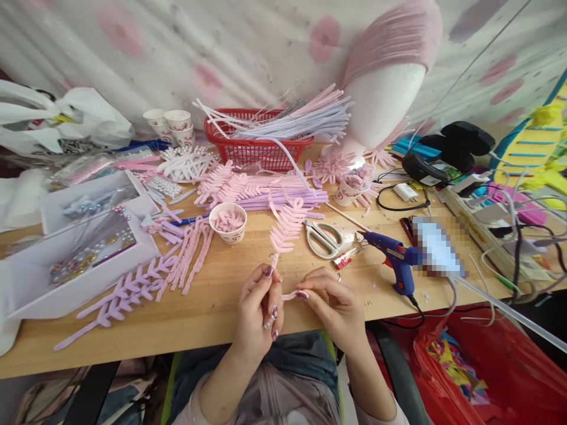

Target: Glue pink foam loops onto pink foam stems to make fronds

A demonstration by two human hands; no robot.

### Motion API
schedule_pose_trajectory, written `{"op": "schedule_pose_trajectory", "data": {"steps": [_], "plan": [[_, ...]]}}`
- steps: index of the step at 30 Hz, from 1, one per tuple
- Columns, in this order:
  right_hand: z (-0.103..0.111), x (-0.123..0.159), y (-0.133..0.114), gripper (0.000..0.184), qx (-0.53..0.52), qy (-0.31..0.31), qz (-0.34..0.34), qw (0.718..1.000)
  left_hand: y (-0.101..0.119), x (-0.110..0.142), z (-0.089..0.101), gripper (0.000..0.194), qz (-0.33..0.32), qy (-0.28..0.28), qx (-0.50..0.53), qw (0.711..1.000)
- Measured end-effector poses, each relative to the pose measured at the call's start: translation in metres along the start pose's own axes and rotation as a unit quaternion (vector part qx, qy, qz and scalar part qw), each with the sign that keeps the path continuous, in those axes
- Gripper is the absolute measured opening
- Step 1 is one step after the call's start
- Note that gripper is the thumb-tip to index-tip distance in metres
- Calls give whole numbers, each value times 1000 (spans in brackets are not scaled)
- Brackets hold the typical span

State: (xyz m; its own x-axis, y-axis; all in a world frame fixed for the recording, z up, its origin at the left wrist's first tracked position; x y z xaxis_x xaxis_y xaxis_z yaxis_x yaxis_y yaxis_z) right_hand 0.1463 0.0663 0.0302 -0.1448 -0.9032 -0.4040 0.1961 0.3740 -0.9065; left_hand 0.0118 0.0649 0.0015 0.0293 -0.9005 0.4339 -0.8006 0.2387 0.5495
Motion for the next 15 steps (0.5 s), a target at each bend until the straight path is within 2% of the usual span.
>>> {"op": "schedule_pose_trajectory", "data": {"steps": [6,11,15], "plan": [[-1,0,1,8,5,-3,-16,1000,1,-1,1,21,4,2,6,1000],[11,-7,8,15,25,0,-52,998,4,-5,4,27,0,33,12,999],[23,-13,16,22,22,73,-100,992,-1,-6,5,29,14,51,-5,999]]}}
Point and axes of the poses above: each hand's wrist, its own x-axis away from the middle knuckle, its own z-axis out of the back of the hand, y = z × x, the point moved 6 cm from there along -x, towards the middle knuckle, and after that the axes turned 15 degrees about y, right-handed, at the moved point
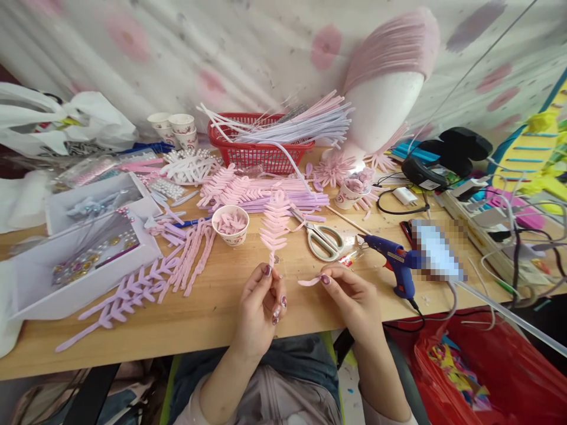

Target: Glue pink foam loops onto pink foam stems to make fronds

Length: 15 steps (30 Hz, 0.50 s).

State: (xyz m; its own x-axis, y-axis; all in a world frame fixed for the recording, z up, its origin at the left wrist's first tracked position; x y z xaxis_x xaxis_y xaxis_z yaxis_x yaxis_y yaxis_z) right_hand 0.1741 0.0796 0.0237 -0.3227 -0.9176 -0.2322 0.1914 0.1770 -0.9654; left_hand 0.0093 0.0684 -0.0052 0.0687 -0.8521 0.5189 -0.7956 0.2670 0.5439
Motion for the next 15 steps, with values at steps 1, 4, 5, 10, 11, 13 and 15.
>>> {"op": "schedule_pose_trajectory", "data": {"steps": [1,4,5,10,11,13,15], "plan": [[0,-1,1,23,-9,19,-13,1000,-2,0,0,30,3,-3,-8,1000],[-10,-3,1,24,-47,43,-40,997,-7,2,-4,31,8,-30,-35,999],[-14,-3,1,24,-56,44,-44,996,-9,2,-5,31,8,-40,-44,998],[-34,-5,-2,24,-75,35,-43,996,-12,3,-5,32,11,-65,-68,996],[-36,-6,-2,23,-80,34,-42,995,-12,3,-5,32,11,-67,-68,995],[-38,-6,-2,21,-88,32,-42,995,-12,3,-5,32,12,-70,-66,995],[-40,-6,-1,18,-91,30,-44,994,-13,3,-5,32,13,-74,-63,995]]}}
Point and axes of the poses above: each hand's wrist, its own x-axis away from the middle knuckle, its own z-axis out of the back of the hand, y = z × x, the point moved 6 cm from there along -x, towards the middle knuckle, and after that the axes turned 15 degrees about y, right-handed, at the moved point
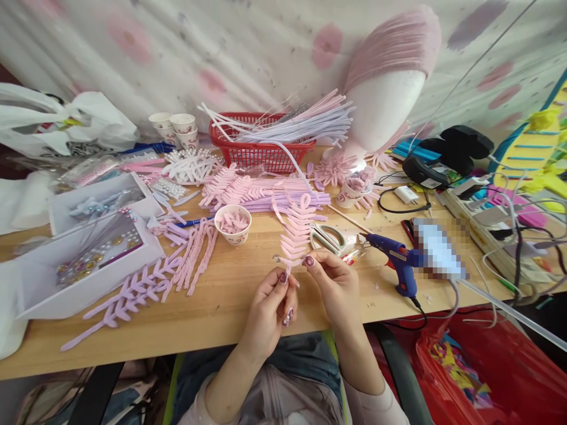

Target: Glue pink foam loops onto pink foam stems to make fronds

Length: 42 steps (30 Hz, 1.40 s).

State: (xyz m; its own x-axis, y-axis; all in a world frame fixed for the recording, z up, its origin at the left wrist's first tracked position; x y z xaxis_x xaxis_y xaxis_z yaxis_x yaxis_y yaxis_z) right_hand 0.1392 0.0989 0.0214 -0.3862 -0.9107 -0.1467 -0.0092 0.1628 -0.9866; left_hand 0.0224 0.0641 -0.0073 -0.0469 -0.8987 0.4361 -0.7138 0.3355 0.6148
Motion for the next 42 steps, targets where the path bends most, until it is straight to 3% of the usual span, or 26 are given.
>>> {"op": "schedule_pose_trajectory", "data": {"steps": [15,30,39,42], "plan": [[-7,7,-5,21,35,43,38,998,0,0,1,32,-8,-9,-11,1000],[-5,10,-14,18,88,9,93,992,1,2,2,35,-18,11,-20,1000],[-4,8,-12,10,58,1,76,995,1,2,3,36,5,10,22,1000],[3,7,-11,9,37,31,59,997,1,1,3,36,6,10,31,999]]}}
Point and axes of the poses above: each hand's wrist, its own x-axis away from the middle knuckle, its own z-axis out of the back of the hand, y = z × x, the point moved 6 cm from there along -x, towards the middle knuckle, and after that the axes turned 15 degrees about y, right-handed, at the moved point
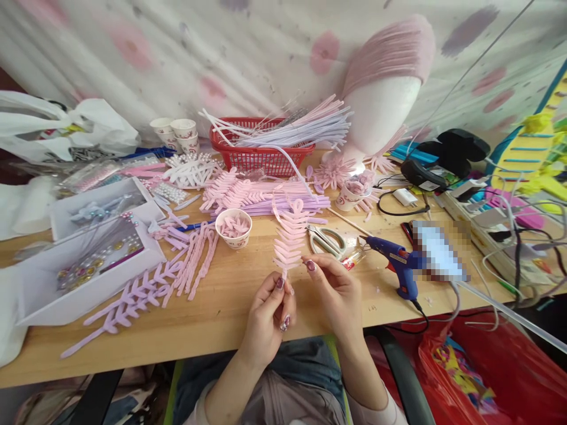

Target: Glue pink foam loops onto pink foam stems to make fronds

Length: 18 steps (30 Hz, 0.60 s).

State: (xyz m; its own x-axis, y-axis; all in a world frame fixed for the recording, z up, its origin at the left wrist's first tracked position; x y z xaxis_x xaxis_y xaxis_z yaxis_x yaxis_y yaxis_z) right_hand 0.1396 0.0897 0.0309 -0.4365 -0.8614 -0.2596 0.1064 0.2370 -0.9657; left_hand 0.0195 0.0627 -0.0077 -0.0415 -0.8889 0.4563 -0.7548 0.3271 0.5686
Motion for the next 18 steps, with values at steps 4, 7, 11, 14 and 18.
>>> {"op": "schedule_pose_trajectory", "data": {"steps": [4,7,11,14,18], "plan": [[12,-4,4,19,-11,55,-18,998,-1,0,0,34,-2,-16,8,1000],[14,-11,1,36,-3,58,-3,998,-2,0,0,33,1,-38,9,999],[6,-20,-7,29,-6,10,-8,1000,-3,2,0,33,-2,-61,-7,998],[-5,-21,-9,29,-47,-31,-44,997,-5,3,0,35,0,-70,-15,997],[-11,-16,-2,22,-108,-40,-97,989,-6,3,-1,35,16,-85,-8,996]]}}
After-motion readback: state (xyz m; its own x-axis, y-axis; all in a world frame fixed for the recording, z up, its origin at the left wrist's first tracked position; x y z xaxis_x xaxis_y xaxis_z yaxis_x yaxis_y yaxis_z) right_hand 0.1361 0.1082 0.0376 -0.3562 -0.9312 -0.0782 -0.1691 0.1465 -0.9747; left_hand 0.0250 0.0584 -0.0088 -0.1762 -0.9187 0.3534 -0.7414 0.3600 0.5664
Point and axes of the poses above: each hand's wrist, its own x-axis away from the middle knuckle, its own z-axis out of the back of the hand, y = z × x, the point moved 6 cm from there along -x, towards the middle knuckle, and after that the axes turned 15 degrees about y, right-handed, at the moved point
